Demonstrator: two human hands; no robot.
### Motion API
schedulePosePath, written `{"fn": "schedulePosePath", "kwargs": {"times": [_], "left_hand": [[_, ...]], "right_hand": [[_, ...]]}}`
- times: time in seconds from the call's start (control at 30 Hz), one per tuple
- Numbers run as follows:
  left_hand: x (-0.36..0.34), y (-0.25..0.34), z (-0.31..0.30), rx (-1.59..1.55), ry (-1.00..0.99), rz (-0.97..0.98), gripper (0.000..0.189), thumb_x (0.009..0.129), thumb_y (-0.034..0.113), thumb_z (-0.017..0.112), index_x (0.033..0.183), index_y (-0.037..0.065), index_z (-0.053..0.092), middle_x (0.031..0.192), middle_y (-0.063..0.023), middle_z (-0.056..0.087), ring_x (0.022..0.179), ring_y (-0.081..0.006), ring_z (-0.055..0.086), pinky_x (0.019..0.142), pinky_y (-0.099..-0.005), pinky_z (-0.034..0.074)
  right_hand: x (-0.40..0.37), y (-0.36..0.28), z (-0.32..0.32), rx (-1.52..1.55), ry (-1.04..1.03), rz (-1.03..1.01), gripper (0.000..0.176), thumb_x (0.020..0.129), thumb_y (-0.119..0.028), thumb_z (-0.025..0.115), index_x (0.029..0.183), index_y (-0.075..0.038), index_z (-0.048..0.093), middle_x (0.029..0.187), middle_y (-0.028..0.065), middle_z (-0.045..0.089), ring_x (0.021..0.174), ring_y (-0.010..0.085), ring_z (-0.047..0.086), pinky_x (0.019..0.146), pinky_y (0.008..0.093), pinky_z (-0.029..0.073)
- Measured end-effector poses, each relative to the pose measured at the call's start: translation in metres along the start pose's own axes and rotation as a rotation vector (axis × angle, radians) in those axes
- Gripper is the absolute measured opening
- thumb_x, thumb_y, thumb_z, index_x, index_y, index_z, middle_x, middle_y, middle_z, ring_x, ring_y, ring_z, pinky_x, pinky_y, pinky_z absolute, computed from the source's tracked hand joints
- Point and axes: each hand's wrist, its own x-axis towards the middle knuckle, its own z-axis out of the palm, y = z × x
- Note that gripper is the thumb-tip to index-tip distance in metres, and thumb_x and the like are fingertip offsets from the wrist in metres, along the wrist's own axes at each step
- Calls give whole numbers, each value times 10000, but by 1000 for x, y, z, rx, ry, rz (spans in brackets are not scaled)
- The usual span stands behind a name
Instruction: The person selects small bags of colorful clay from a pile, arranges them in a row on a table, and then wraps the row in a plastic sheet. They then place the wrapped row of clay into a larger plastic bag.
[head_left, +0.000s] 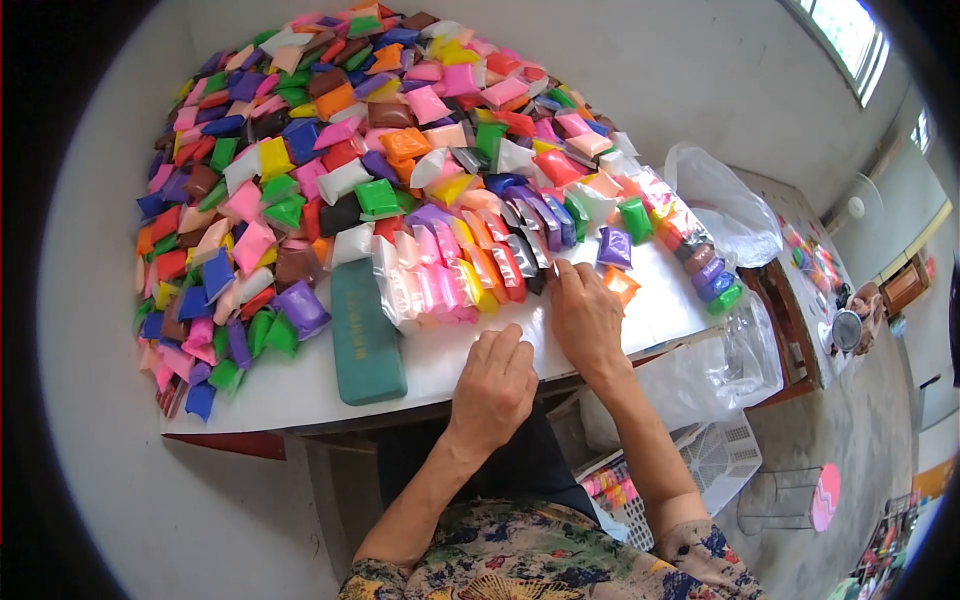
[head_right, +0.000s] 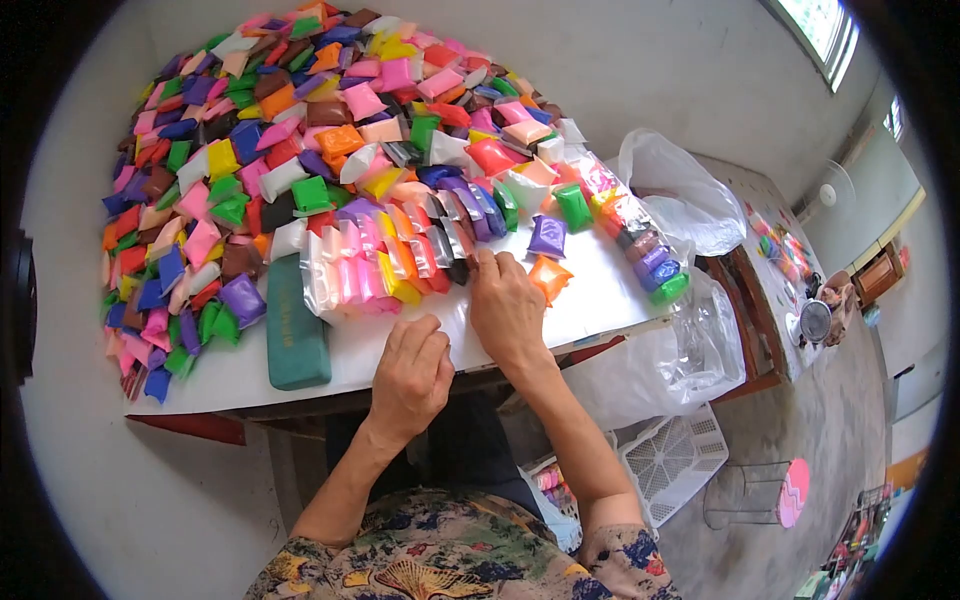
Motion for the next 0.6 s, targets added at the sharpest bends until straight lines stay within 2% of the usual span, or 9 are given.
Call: {"fn": "schedulePosePath", "kwargs": {"times": [0.1, 0.17, 0.2, 0.3, 0.33, 0.4, 0.5, 0.53, 0.6], "left_hand": [[-1, 0, -6, -50, -32, 1, 181, 785, 9, 638, 954, -22, 579, 1128, -207, 571, 1021, -368, 554, 910, -438, 468], [-1, 1, -13, -140, -7, 0, 182, 778, -37, 651, 950, -21, 591, 1082, -185, 589, 954, -359, 572, 860, -425, 483], [-1, 2, -18, -183, 6, -1, 187, 775, -61, 657, 948, -20, 597, 1059, -174, 598, 921, -355, 581, 835, -418, 491], [-1, 7, -44, -246, -16, -43, 153, 795, -59, 658, 934, -16, 608, 1032, -165, 628, 894, -350, 604, 798, -403, 501], [0, 9, -55, -284, -13, -56, 145, 803, -58, 654, 935, -12, 614, 1021, -159, 640, 887, -341, 614, 796, -393, 503], [4, 11, -79, -356, -5, -83, 131, 819, -55, 646, 937, -3, 626, 998, -149, 662, 875, -324, 633, 792, -374, 508], [5, 3, -111, -424, 8, -171, 115, 846, -39, 640, 952, 7, 639, 974, -132, 682, 862, -277, 648, 800, -344, 507], [6, -1, -121, -412, 19, -219, 98, 878, -16, 617, 966, 14, 646, 952, -94, 684, 838, -203, 634, 782, -317, 504], [6, -14, -140, -309, 79, -350, 94, 896, 0, 604, 978, 13, 649, 941, -72, 678, 827, -171, 617, 775, -303, 498]], "right_hand": [[-10, -1, -7, 42, 54, 9, 276, 879, -66, 643, 1140, 14, 603, 933, 162, 619, 856, 347, 654, 693, 437, 521], [-18, -1, -11, 78, 85, 4, 311, 868, -49, 652, 1164, 28, 598, 939, 164, 615, 864, 352, 647, 703, 441, 518], [-22, -2, -11, 99, 133, -12, 254, 862, -47, 659, 1104, 15, 612, 914, 158, 608, 832, 346, 636, 691, 439, 511], [-31, -10, -17, 149, 80, 4, 189, 856, -50, 667, 1033, -1, 623, 878, 151, 600, 797, 337, 623, 677, 439, 501], [-32, -12, -16, 162, 112, -13, 121, 849, -43, 671, 957, -15, 623, 836, 144, 588, 769, 330, 613, 663, 439, 490], [-34, -15, -18, 149, 112, -13, 103, 847, -35, 668, 938, -16, 624, 824, 142, 582, 758, 328, 608, 660, 440, 486], [-37, -13, -15, 168, 143, -29, 73, 857, -26, 655, 919, -16, 619, 814, 149, 568, 746, 335, 596, 665, 450, 477], [-38, -13, -15, 177, 150, -34, 73, 859, -26, 655, 921, -16, 619, 818, 150, 569, 748, 338, 596, 668, 449, 476], [-38, -14, -15, 199, 158, -29, 78, 859, -21, 657, 928, -16, 619, 830, 151, 573, 753, 343, 595, 673, 445, 474]]}}
